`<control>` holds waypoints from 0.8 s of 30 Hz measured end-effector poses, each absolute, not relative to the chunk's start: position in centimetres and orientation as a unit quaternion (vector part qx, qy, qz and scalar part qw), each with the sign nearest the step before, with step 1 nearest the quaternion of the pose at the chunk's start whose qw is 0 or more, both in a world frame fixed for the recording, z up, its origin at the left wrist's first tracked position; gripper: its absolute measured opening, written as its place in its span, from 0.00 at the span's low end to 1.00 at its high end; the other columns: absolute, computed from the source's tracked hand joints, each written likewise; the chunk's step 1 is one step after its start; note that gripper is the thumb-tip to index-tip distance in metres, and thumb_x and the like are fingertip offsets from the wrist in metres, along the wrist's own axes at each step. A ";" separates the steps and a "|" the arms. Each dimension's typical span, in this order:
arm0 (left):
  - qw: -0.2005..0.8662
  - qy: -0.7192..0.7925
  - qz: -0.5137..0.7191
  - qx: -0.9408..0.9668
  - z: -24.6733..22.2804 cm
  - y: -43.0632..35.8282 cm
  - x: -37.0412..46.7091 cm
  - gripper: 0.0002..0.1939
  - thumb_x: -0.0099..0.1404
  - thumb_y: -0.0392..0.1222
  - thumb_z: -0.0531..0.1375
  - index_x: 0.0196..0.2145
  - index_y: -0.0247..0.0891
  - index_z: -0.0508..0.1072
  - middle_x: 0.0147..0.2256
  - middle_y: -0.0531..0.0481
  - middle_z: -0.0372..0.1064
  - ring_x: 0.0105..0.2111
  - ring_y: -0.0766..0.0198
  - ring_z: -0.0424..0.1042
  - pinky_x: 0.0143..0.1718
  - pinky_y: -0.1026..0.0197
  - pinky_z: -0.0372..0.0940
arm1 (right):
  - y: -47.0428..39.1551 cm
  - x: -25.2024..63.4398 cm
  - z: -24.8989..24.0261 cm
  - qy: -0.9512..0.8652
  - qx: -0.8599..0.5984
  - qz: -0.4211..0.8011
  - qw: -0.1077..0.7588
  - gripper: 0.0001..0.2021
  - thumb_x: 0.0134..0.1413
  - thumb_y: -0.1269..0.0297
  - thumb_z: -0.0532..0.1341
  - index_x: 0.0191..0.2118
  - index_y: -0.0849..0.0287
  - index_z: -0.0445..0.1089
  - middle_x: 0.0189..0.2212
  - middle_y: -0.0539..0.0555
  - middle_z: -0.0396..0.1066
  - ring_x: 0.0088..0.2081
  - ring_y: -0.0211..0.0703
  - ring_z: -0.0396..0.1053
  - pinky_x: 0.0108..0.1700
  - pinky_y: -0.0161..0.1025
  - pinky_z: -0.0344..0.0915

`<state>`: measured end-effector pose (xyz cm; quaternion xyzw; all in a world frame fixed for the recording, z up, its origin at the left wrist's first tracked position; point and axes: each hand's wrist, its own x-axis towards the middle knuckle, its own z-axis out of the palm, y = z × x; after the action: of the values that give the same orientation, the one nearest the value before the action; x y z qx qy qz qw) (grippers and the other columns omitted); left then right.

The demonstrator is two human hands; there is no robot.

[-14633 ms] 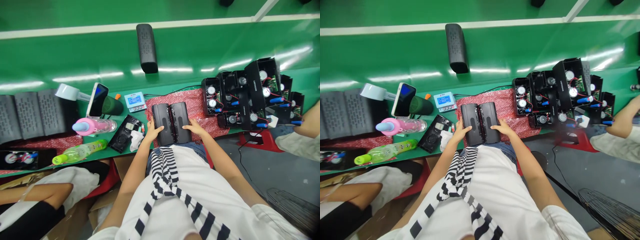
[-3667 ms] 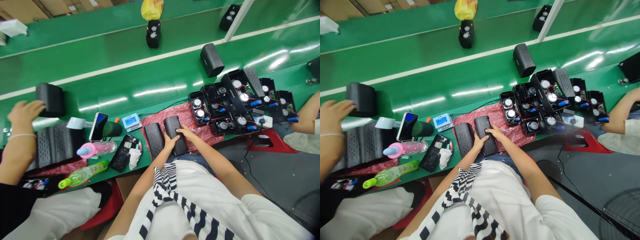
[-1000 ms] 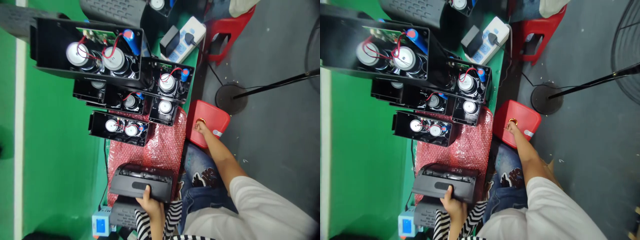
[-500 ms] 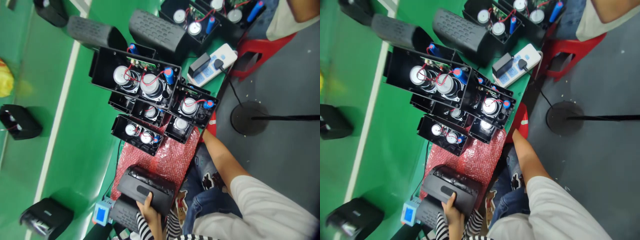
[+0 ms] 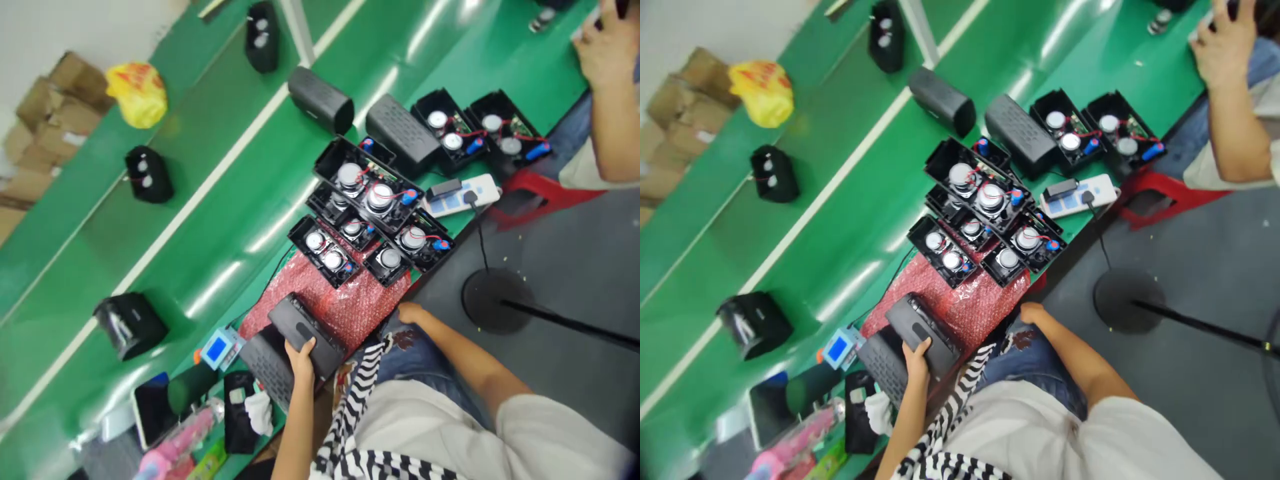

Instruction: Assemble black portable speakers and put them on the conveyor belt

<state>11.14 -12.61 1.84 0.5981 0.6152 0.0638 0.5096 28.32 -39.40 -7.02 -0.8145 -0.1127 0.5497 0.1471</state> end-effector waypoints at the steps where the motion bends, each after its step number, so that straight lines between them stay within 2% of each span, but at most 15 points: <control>1: 0.518 0.609 0.079 0.596 1.9 -12.8 11.2 0.37 0.44 0.45 0.64 0.52 0.41 0.59 0.48 0.45 0.67 0.45 0.56 0.70 0.51 0.51 0.65 | -39.4 27.8 -5.7 -0.133 -0.806 0.558 0.145 0.13 0.61 0.60 0.60 0.47 0.62 0.68 0.44 0.55 0.69 0.43 0.42 0.70 0.44 0.46 0.70; 4: 0.550 0.594 0.102 0.578 1.9 -13.3 11.2 0.41 0.44 0.43 0.65 0.55 0.40 0.58 0.51 0.43 0.65 0.49 0.55 0.69 0.54 0.52 0.62 | -38.3 27.2 -2.4 -0.206 -0.774 0.567 0.191 0.05 0.54 0.67 0.64 0.31 0.63 0.71 0.34 0.55 0.72 0.39 0.44 0.71 0.45 0.46 0.68; 6: 0.576 0.590 0.101 0.557 1.7 -13.3 11.2 0.45 0.43 0.40 0.66 0.58 0.39 0.54 0.55 0.41 0.63 0.50 0.55 0.68 0.54 0.53 0.62 | -35.8 27.7 -0.9 -0.256 -0.739 0.567 0.258 0.06 0.48 0.71 0.65 0.23 0.60 0.70 0.29 0.55 0.73 0.37 0.46 0.71 0.47 0.45 0.66; 7: 0.583 0.590 0.103 0.549 1.6 -13.3 11.1 0.46 0.43 0.39 0.67 0.59 0.39 0.53 0.56 0.41 0.62 0.51 0.55 0.68 0.54 0.53 0.62 | -33.8 28.0 -0.5 -0.273 -0.718 0.567 0.297 0.06 0.47 0.71 0.64 0.23 0.59 0.70 0.29 0.55 0.73 0.37 0.46 0.71 0.48 0.44 0.66; 9: 0.591 0.588 0.110 0.541 1.2 -13.2 11.1 0.49 0.43 0.38 0.68 0.60 0.38 0.51 0.57 0.39 0.61 0.52 0.54 0.67 0.55 0.53 0.61 | -29.3 28.0 -0.3 -0.279 -0.678 0.566 0.378 0.02 0.48 0.68 0.62 0.30 0.57 0.72 0.33 0.53 0.74 0.40 0.45 0.71 0.49 0.43 0.65; 12: 0.605 0.573 0.128 0.537 0.9 -13.4 11.1 0.51 0.41 0.40 0.70 0.60 0.36 0.51 0.56 0.37 0.61 0.53 0.52 0.66 0.56 0.52 0.60 | -22.9 26.7 -0.7 -0.236 -0.637 0.559 0.475 0.19 0.46 0.63 0.62 0.47 0.55 0.68 0.44 0.53 0.72 0.46 0.45 0.69 0.52 0.44 0.64; 14: 0.615 0.564 0.140 0.533 0.9 -13.6 11.1 0.53 0.40 0.41 0.70 0.61 0.35 0.50 0.57 0.36 0.59 0.54 0.51 0.65 0.56 0.51 0.60 | -20.2 25.6 -1.1 -0.199 -0.622 0.554 0.517 0.26 0.44 0.62 0.63 0.52 0.54 0.63 0.50 0.53 0.69 0.51 0.45 0.66 0.56 0.44 0.61; 18: 0.636 0.559 0.138 0.513 1.3 -13.8 11.3 0.53 0.40 0.39 0.70 0.61 0.35 0.49 0.57 0.36 0.60 0.52 0.52 0.66 0.55 0.51 0.60 | -18.6 24.7 -0.9 -0.132 -0.618 0.542 0.554 0.31 0.38 0.62 0.66 0.52 0.54 0.60 0.52 0.54 0.66 0.53 0.47 0.63 0.59 0.46 0.58; 24: 0.645 0.535 0.165 0.520 0.8 -13.5 11.2 0.48 0.39 0.33 0.69 0.57 0.34 0.55 0.53 0.39 0.64 0.50 0.53 0.68 0.55 0.51 0.60 | -18.2 24.6 -0.6 -0.090 -0.634 0.524 0.562 0.31 0.33 0.63 0.67 0.49 0.54 0.61 0.43 0.52 0.70 0.45 0.46 0.67 0.55 0.48 0.62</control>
<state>11.18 -13.52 0.82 0.5197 0.5349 0.1654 0.6453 24.56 -18.17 -0.61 -0.6339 -0.0898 0.5242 0.5616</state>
